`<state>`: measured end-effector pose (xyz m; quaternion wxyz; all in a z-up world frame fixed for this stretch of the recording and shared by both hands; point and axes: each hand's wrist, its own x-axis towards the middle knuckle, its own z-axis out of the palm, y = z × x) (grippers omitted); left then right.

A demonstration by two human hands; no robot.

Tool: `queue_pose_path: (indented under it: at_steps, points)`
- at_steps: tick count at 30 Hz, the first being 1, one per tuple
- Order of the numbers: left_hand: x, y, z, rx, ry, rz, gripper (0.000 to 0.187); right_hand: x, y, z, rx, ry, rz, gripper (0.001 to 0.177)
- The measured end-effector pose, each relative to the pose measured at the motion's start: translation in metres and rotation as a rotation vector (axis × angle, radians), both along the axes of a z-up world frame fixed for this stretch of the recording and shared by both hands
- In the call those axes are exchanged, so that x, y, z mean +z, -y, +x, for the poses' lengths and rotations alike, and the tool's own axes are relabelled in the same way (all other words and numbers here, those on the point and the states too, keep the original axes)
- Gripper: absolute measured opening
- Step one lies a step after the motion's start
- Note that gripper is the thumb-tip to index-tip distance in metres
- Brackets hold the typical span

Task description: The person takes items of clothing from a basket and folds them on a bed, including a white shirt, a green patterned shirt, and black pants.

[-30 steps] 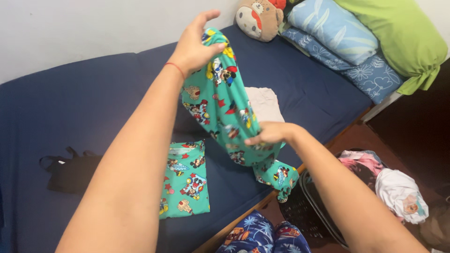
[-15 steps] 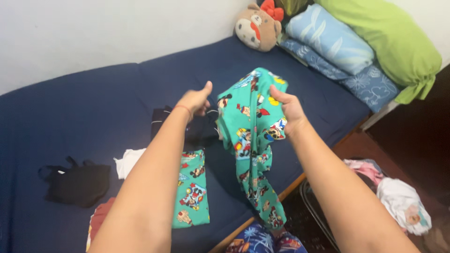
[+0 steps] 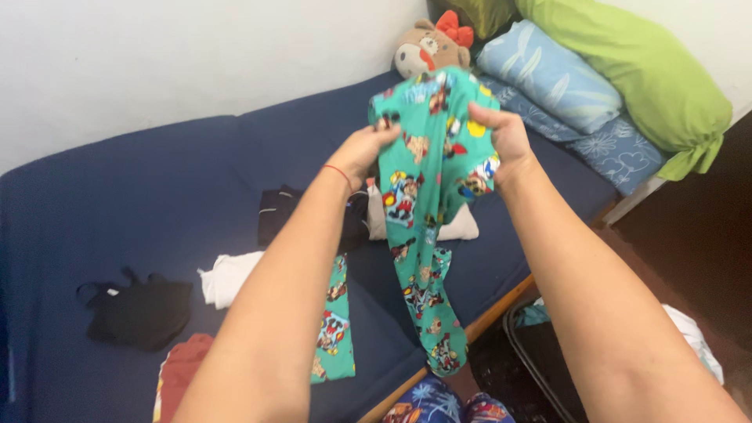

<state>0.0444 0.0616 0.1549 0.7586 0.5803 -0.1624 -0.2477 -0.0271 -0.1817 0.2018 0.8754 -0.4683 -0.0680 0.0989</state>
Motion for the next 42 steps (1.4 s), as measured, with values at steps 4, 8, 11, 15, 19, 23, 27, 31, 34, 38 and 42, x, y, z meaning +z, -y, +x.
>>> queue_pose_path:
  at_steps: [4, 8, 11, 15, 19, 23, 27, 31, 34, 38, 42]
  points:
    - [-0.064, 0.002, 0.012, 0.189, -0.063, 0.153, 0.033, -0.058, 0.029, 0.009, -0.046, -0.284, -0.426, 0.036]
    - [-0.11, -0.012, 0.02, 0.361, -0.066, 0.083, 0.031, -0.101, 0.057, 0.002, -0.158, -0.433, -0.783, 0.034]
    - [-0.1, -0.013, 0.029, 0.49, 0.048, 0.148, 0.033, -0.088, 0.073, 0.006, -0.225, -0.335, -0.646, 0.032]
    - [-0.052, 0.003, 0.054, 0.431, 0.095, -0.332, 0.039, -0.042, 0.065, 0.005, -0.276, -0.11, -0.087, 0.038]
    - [-0.053, 0.021, 0.057, 0.574, 0.325, 0.071, 0.053, -0.059, 0.038, 0.012, -0.182, 0.017, -0.211, 0.03]
    - [-0.047, 0.006, 0.061, 0.785, 0.42, 0.271, 0.068, -0.053, 0.05, 0.025, -0.394, -0.094, -0.308, 0.022]
    - [0.034, 0.013, 0.071, 0.644, 0.404, -0.107, 0.09, 0.02, 0.042, 0.019, -0.335, 0.115, -0.06, 0.028]
    - [0.065, 0.018, 0.07, 0.577, 0.39, -0.107, 0.109, 0.045, 0.021, 0.006, -0.295, 0.197, 0.067, 0.039]
    - [0.036, 0.009, 0.081, 0.752, 0.586, 0.525, 0.104, 0.02, 0.014, 0.018, -0.451, 0.054, -0.416, 0.042]
    - [0.044, 0.003, 0.086, 0.709, 0.353, 0.149, 0.097, 0.017, 0.027, 0.02, -0.326, 0.086, -0.189, 0.038]
    - [0.09, 0.01, 0.054, 0.576, 0.254, -0.079, 0.108, 0.033, 0.012, 0.006, -0.299, 0.097, -0.198, 0.038]
